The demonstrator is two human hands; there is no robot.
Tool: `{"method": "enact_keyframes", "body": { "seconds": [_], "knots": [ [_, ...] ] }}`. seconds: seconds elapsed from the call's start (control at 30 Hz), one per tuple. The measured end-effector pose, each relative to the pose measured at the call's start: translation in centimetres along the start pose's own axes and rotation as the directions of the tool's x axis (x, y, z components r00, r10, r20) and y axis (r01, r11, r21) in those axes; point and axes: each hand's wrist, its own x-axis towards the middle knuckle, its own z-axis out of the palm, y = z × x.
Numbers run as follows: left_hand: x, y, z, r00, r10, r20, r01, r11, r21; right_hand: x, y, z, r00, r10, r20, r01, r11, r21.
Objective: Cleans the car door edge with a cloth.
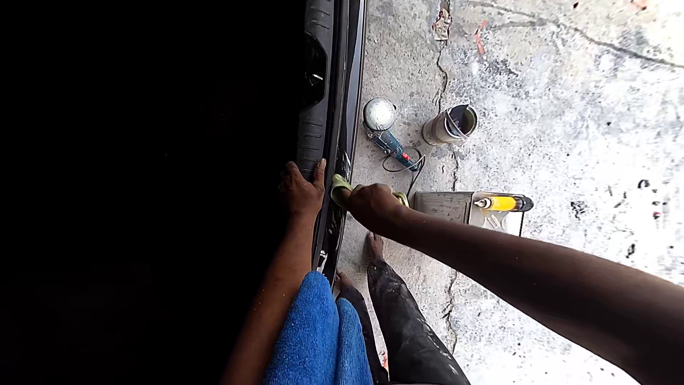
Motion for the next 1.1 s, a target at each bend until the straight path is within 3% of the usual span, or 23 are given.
{"method": "enact_keyframes", "body": {
  "seconds": [0.1, 0.27, 0.4, 0.5, 0.63, 0.7, 0.87, 1.0, 1.1],
  "knots": [
    [0.0, 0.1, -0.1, 1.000, 0.000, 0.004, 0.000, 1.000, 0.007, 1.3, 0.4, -1.4, 0.999, 0.018, -0.038, -0.020, 0.998, -0.055],
    [-0.1, 0.1, 0.0, 1.000, 0.020, -0.011, -0.020, 1.000, 0.012, -1.0, -0.9, 1.1, 0.998, -0.039, 0.048, 0.042, 0.998, -0.053],
    [-0.1, 0.2, 0.1, 1.000, 0.014, -0.026, -0.014, 1.000, -0.004, 1.2, 1.7, -1.0, 0.999, -0.004, -0.041, 0.002, 0.999, -0.053],
    [0.1, 0.0, 0.6, 0.998, 0.031, -0.057, -0.032, 0.999, -0.006, 0.8, 0.8, 0.5, 0.996, -0.019, -0.091, 0.024, 0.998, 0.050],
    [-0.1, -0.1, 0.5, 0.998, 0.041, -0.057, -0.039, 0.999, 0.026, -3.0, -3.0, 5.7, 0.998, -0.063, 0.031, 0.055, 0.976, 0.210],
    [0.2, 0.3, 0.5, 0.998, 0.031, -0.048, -0.031, 0.999, 0.013, -1.8, -2.2, 5.1, 0.999, -0.021, 0.027, 0.014, 0.969, 0.248],
    [0.3, -0.1, 0.7, 0.998, 0.029, -0.050, -0.028, 1.000, 0.012, 2.9, 2.7, 1.6, 0.988, 0.053, -0.143, -0.012, 0.961, 0.275],
    [0.2, -0.2, 0.6, 0.999, 0.026, -0.048, -0.024, 0.999, 0.038, -1.7, -2.0, 5.6, 0.998, -0.027, -0.048, 0.042, 0.943, 0.331],
    [0.2, 0.3, 0.2, 1.000, 0.013, -0.028, -0.011, 0.998, 0.060, -1.1, -1.6, 5.6, 0.999, -0.017, -0.039, 0.030, 0.931, 0.364]
  ]
}}
